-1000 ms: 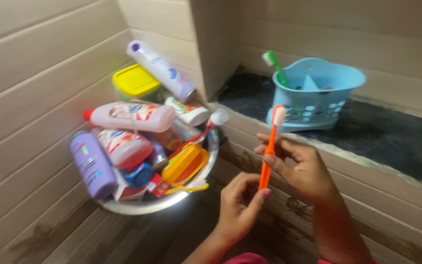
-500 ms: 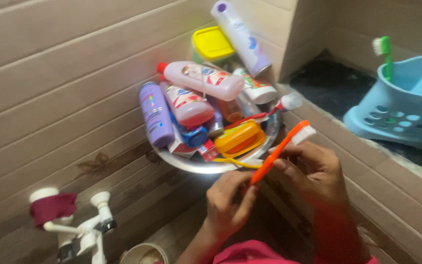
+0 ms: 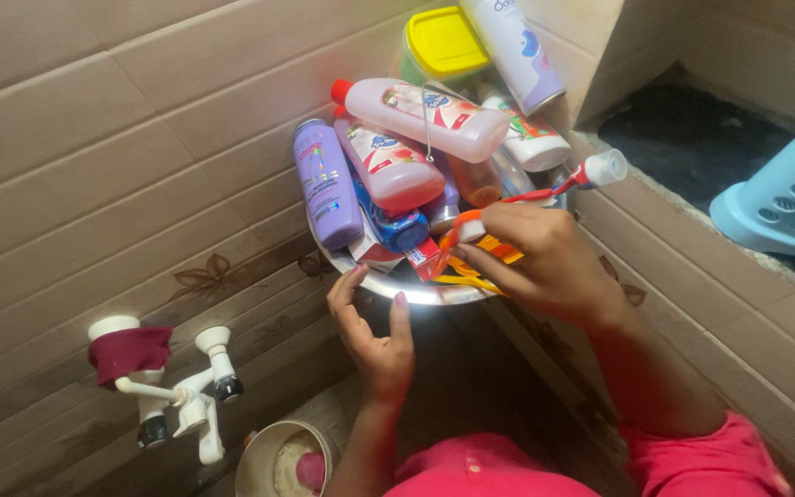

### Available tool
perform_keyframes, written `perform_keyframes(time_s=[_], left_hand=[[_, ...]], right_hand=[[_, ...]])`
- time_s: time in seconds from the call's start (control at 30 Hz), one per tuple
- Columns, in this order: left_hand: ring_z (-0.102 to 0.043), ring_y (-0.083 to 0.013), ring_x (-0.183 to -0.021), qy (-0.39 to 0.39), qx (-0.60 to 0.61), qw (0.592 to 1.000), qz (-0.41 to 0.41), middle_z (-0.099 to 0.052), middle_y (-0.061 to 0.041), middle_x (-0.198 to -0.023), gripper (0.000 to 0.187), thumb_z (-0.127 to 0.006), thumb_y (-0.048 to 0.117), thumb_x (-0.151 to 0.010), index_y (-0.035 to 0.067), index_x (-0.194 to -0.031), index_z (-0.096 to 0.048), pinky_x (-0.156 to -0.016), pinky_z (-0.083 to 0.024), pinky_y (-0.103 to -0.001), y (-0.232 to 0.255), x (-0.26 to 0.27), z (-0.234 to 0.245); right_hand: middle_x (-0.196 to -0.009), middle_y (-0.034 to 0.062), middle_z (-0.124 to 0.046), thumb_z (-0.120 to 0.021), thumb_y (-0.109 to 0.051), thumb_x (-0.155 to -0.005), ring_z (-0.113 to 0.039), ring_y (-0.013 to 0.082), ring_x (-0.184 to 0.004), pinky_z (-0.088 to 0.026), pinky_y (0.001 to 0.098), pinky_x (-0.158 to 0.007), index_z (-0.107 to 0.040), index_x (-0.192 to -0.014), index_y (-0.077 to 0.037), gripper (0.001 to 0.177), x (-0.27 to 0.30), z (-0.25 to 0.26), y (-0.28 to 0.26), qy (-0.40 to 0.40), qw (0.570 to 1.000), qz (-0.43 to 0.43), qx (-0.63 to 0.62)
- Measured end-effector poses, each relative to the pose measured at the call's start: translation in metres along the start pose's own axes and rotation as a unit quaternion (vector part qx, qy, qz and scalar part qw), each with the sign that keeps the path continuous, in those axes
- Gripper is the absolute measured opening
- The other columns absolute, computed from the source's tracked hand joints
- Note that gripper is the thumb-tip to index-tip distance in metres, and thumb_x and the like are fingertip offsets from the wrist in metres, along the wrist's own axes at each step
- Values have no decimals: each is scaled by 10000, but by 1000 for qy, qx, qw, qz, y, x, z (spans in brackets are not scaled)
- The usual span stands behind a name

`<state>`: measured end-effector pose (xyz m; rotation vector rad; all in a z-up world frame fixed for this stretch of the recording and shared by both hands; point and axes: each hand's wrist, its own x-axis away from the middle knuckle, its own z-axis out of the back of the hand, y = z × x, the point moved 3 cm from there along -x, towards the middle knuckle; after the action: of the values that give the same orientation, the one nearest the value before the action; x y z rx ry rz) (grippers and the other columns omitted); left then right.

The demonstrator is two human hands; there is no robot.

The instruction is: The person moves several bathroom items from a shelf into a metal tray, including a purple shampoo bottle, a white deodorant spray, and a red bathroom cleaner. They then remove toothpaste and multiple toothbrushes from a blue holder and place them into the tray. Finally, they wipe the shelf with a red cloth.

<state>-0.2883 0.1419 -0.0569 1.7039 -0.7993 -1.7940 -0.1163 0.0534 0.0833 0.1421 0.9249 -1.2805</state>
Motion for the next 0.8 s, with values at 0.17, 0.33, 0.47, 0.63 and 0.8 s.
perform_keyframes(time_s=[0.17, 0.33, 0.47, 0.63, 0.8], left_hand=[[-491, -243, -1311, 13, 24, 1000, 14, -491, -135, -1445, 584, -692, 88, -930, 24, -1456, -446, -1068, -403, -357, -14, 4, 0], [-473, -256, -1353, 12, 21, 1000, 8, -472, -142, -1482, 606, -677, 122, -933, 24, -1473, -420, -1091, -388, -374, -20, 2, 0], [-465, -256, -1362, 1, 19, 1000, 8, -457, -142, -1491, 660, -682, 133, -892, 22, -1480, -403, -1073, -389, -371, -23, 1, -1], [-450, -269, -1389, -9, 27, 999, 25, -440, -151, -1513, 704, -686, 44, -857, 17, -1485, -370, -1089, -379, -377, -25, 2, -3], [-427, -288, -1447, -13, 75, 997, 6, -445, -162, -1486, 753, -630, -69, -780, 8, -1486, -383, -1260, -274, -421, -20, 1, -7]], right_hand=[[-879, 100, -740, -772, -196, -888, -722, 294, -808, -540, 401, -701, -729, -966, -48, 173, -20, -19, -4, -65, 997, 37, 17], [-906, 104, -737, -755, -195, -863, -707, 315, -843, -538, 432, -741, -731, -979, -58, 181, -30, -46, -4, -89, 992, 79, 42], [-854, 104, -710, -759, -204, -839, -696, 325, -813, -533, 453, -721, -734, -954, -62, 185, -27, -54, -3, -134, 983, 68, 104], [-902, 97, -719, -740, -177, -832, -699, 322, -852, -543, 444, -735, -733, -1005, -60, 209, -23, -33, -9, -111, 984, 60, 127], [-1004, 94, -748, -743, -223, -884, -710, 310, -915, -554, 418, -792, -741, -1043, -86, 210, -13, 4, -17, -72, 991, 35, 104]])
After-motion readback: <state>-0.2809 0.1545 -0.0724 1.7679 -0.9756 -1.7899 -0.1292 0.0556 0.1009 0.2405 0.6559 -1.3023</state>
